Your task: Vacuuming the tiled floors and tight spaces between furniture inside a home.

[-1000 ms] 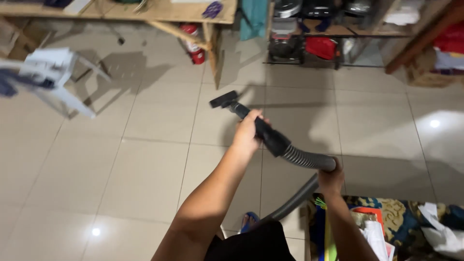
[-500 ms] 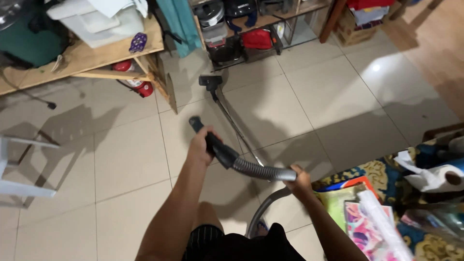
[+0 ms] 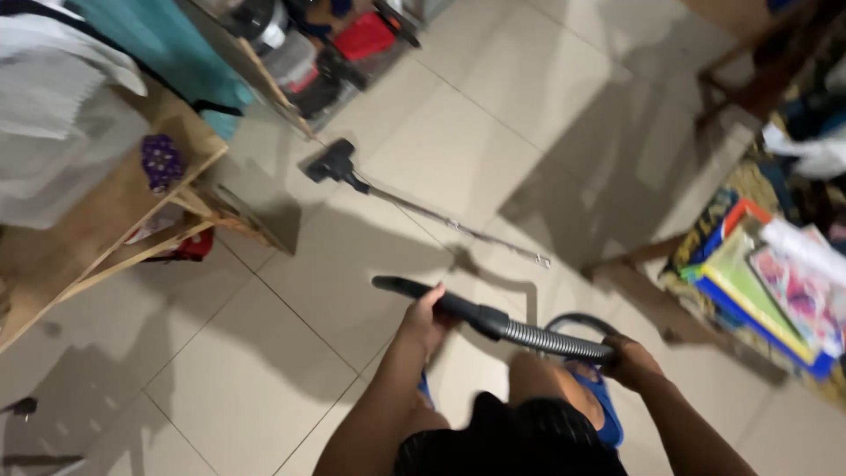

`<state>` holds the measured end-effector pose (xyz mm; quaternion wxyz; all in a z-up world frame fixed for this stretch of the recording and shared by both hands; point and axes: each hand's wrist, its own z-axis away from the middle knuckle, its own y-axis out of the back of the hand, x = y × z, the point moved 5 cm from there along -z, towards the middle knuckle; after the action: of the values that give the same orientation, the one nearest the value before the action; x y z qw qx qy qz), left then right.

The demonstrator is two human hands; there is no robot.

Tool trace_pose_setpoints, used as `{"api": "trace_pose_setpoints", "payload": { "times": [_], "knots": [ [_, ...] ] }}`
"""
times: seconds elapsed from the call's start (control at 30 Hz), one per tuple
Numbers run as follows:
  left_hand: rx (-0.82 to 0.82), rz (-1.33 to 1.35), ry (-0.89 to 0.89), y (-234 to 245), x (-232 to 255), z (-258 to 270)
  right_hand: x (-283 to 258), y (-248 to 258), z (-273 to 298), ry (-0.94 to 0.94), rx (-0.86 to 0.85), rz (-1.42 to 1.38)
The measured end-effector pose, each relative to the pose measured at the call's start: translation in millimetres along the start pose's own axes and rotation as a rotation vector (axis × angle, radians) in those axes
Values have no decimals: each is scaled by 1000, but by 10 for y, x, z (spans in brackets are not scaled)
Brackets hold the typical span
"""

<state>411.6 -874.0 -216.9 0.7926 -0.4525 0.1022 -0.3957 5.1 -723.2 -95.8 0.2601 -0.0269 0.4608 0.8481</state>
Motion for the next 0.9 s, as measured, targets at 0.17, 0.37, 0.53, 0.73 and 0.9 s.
{"api": "trace_pose_setpoints", "payload": {
  "times": [0.17, 0.37, 0.53, 0.73, 0.9],
  "knots": [
    [184, -173, 236, -645, -86, 103, 122, -340, 845, -224, 51, -117],
    [95, -360, 517, -1141, -709, 46, 267, -622, 1564, -515, -73, -80],
    [33, -536, 695, -1573, -1649, 182, 282, -1170, 1651, -480, -715, -173],
    [-23, -903, 618, -1794, -2087, -98, -460, -57, 1200, -440, 58, -1418],
    [-73, -909, 799, -1190, -2118, -1008, -504, -277, 78, -374, -35, -787]
  ]
}}
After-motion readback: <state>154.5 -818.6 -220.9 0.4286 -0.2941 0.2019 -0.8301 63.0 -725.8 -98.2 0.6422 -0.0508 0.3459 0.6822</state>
